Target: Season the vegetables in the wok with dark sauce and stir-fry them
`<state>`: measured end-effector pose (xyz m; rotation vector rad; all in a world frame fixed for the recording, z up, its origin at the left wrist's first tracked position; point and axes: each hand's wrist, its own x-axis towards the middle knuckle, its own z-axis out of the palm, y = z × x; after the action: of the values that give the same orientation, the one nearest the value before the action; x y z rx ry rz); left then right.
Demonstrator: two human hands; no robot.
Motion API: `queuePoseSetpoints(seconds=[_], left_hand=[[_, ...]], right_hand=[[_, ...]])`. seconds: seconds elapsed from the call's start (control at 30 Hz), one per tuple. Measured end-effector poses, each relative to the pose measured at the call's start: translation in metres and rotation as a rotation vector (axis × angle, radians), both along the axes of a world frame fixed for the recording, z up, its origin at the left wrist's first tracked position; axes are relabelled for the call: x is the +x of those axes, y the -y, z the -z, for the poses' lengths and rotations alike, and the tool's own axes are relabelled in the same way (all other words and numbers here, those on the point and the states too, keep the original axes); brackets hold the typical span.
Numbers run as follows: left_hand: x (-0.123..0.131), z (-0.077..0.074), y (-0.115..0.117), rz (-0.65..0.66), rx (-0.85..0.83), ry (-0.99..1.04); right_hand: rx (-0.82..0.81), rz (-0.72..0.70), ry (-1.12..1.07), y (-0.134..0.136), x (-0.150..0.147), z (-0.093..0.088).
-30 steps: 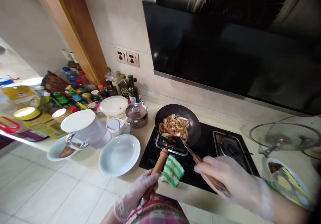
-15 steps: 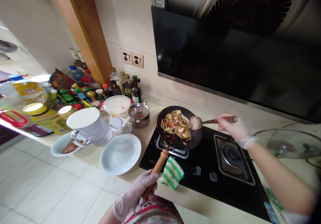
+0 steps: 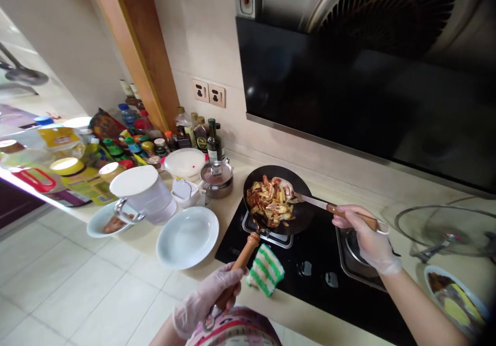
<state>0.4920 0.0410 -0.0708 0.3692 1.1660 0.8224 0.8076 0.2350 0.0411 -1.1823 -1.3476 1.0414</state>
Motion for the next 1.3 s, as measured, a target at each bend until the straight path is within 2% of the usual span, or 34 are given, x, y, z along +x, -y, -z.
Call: queuePoseSetpoints(seconds=[0.17,0.37,0.5,0.6,0.67,0.7,0.77,0.83,0.9,0.97,1.03,1.07,1.13,1.2,1.27,1.3], left_hand=[[-0.001,-0.009,0.002,-0.001,0.025,0.006],[0.001,-0.018,0.002,-0.019,-0.008,0.002],[0.002,-0.014,0.001,0.005,-0.021,-0.028],[0.001,-0.006,0.001,0.028,-0.028,-0.054],[0.0,-0.004,0.002,0.05,-0.017,-0.054],[-0.001,-0.005,0.002,0.06,-0.016,-0.059],[-0.001,-0.01,0.003,0.065,-0.015,-0.074],[-0.001,-0.018,0.004,0.054,-0.02,-0.087],[-0.001,-0.024,0.004,0.054,-0.032,-0.086],[-0.001,-0.026,0.003,0.046,-0.044,-0.08],[-0.001,-0.024,0.003,0.032,-0.038,-0.075],[-0.001,-0.022,0.002,0.03,-0.034,-0.073],[-0.001,-0.018,0.001,0.038,-0.028,-0.07],[-0.001,-0.016,0.001,0.034,-0.012,-0.065],[-0.002,-0.015,0.0,0.022,0.007,-0.051],[-0.002,-0.015,0.0,0.019,0.009,-0.044]], right_hand=[[0.05,-0.048,0.19,0.03,0.008,-0.023],[0.109,-0.063,0.318,0.051,0.007,-0.054],[0.247,-0.209,0.521,0.077,-0.008,-0.077],[0.412,-0.471,0.672,0.095,-0.033,-0.069],[0.524,-0.592,0.725,0.096,-0.047,-0.049],[0.563,-0.604,0.736,0.093,-0.051,-0.037],[0.577,-0.536,0.728,0.083,-0.049,-0.022],[0.505,-0.416,0.694,0.071,-0.038,-0.024],[0.399,-0.291,0.676,0.061,-0.026,-0.044],[0.307,-0.182,0.714,0.051,-0.022,-0.071],[0.2,-0.098,0.807,0.036,-0.031,-0.091],[0.127,-0.063,0.831,0.028,-0.04,-0.096],[-0.066,0.024,0.743,0.011,-0.062,-0.093],[-0.213,0.102,0.554,0.0,-0.081,-0.082],[-0.252,0.101,0.429,-0.002,-0.091,-0.074],[-0.227,0.053,0.421,0.0,-0.091,-0.074]])
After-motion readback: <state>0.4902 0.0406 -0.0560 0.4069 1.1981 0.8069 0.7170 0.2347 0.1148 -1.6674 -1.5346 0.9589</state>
